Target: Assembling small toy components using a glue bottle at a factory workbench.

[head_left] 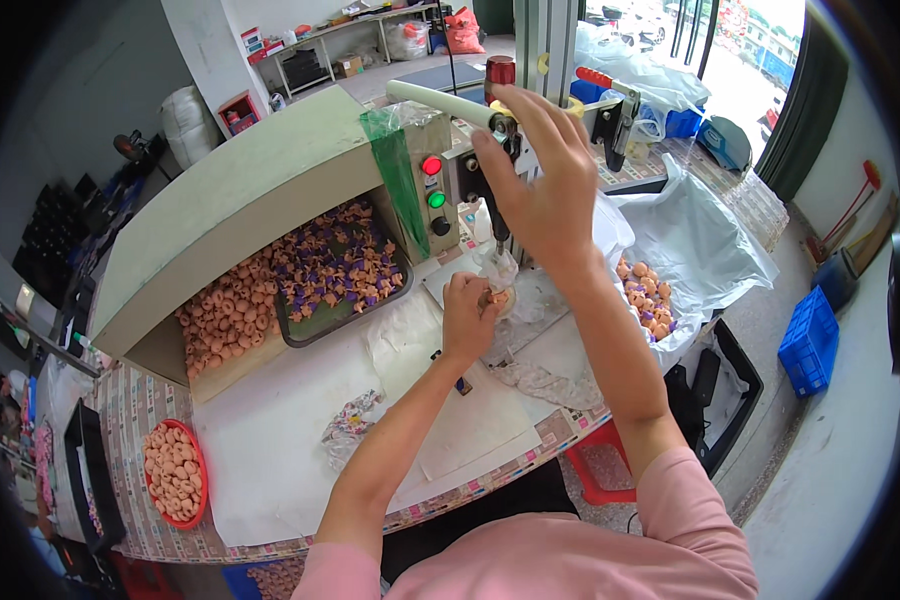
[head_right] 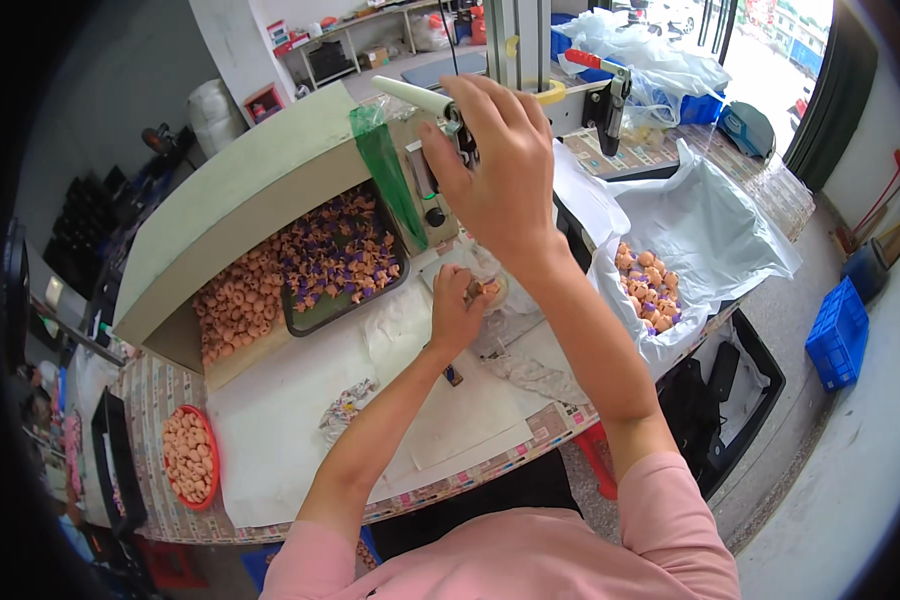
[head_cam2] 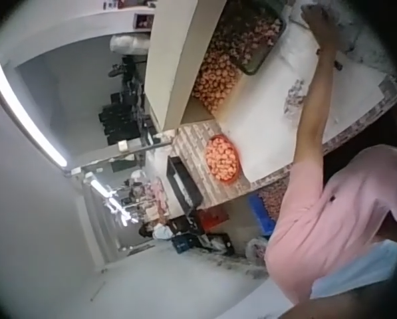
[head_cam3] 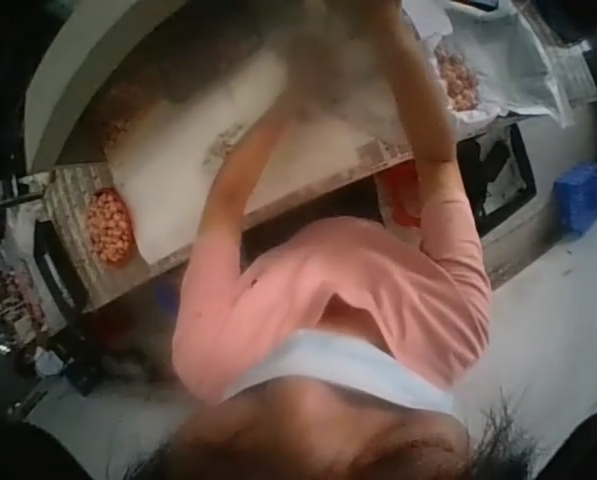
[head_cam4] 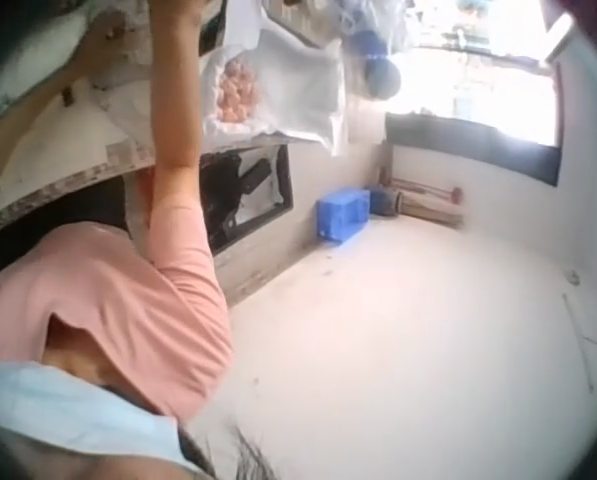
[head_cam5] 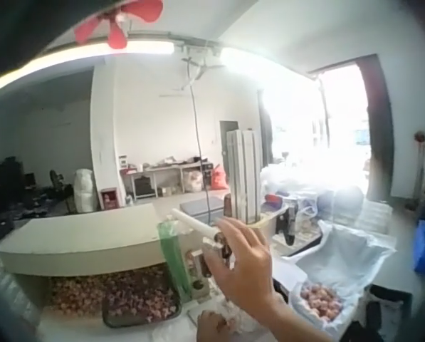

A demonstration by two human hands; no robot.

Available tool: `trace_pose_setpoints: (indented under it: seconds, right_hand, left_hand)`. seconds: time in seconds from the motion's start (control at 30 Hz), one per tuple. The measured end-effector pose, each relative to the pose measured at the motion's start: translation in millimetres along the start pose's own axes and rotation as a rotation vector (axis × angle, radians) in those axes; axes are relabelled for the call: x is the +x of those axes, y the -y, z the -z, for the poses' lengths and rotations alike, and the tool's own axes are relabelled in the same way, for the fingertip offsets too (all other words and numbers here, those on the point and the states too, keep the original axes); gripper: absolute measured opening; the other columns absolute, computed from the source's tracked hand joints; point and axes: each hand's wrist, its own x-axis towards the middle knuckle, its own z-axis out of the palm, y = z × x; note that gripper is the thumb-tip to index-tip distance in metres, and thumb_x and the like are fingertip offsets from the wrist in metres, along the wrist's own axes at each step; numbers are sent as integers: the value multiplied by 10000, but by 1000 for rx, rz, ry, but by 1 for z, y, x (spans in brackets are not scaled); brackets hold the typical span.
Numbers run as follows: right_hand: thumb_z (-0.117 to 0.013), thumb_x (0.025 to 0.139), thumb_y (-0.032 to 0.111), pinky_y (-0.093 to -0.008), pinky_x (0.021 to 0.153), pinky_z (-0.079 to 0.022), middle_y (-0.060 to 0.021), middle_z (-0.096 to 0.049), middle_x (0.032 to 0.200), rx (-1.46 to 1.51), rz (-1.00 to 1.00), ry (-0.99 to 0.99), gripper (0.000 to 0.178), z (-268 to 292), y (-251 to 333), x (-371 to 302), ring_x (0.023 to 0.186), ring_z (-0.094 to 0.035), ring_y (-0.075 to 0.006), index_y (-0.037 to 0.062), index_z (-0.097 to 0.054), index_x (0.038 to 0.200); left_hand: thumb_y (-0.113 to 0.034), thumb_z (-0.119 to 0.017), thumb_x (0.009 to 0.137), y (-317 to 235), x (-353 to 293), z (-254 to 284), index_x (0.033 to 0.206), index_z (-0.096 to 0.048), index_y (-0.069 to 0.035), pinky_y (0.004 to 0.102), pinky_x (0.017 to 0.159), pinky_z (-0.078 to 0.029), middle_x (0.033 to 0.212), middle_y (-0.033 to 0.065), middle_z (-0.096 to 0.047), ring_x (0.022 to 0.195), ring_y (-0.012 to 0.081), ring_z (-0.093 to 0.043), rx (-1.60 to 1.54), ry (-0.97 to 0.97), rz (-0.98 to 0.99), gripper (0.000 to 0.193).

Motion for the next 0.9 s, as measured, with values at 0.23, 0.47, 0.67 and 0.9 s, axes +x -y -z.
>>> trace_pose_setpoints:
  seconds: [0.23,0.47,0.67,0.9]
  right_hand:
    - [-734,795,305,-287,701,-454,-77,-635,873,355,-747,729,670,-2,-11,59,797,-573,-110,18,-485,1346]
    - [-455,986,322,-424,932,-413,-41,-499,689,1039,-190,42,357,83,23,23,704,-514,-198,44,-551,784]
    - [-573,920,375,-485,1045,-349,-205,-601,1085,508,-409,-28,442,105,55,-94,1068,-561,-333,-36,-568,1084]
    - [-600,878,333,-411,996,-384,-175,-635,1073,399,-857,331,554,129,107,-162,1032,-596,-269,-68,-528,1253]
  left_hand:
    - [-4,-716,684,7,-2,1,949,-580,-17,390,873,-407,1056,120,-494,1006,319,-469,-54,2,75,298]
    - [-31,-702,726,18,-1,19,997,-578,2,345,783,-456,1064,110,-477,986,297,-503,75,10,-16,300]
    - [-10,-687,702,9,-17,81,1048,-594,-29,348,816,-478,1104,109,-512,1044,308,-526,-187,148,116,359]
    - [-19,-654,733,88,-30,236,1082,-594,-46,405,916,-429,1147,132,-515,1065,307,-513,547,-491,-33,355]
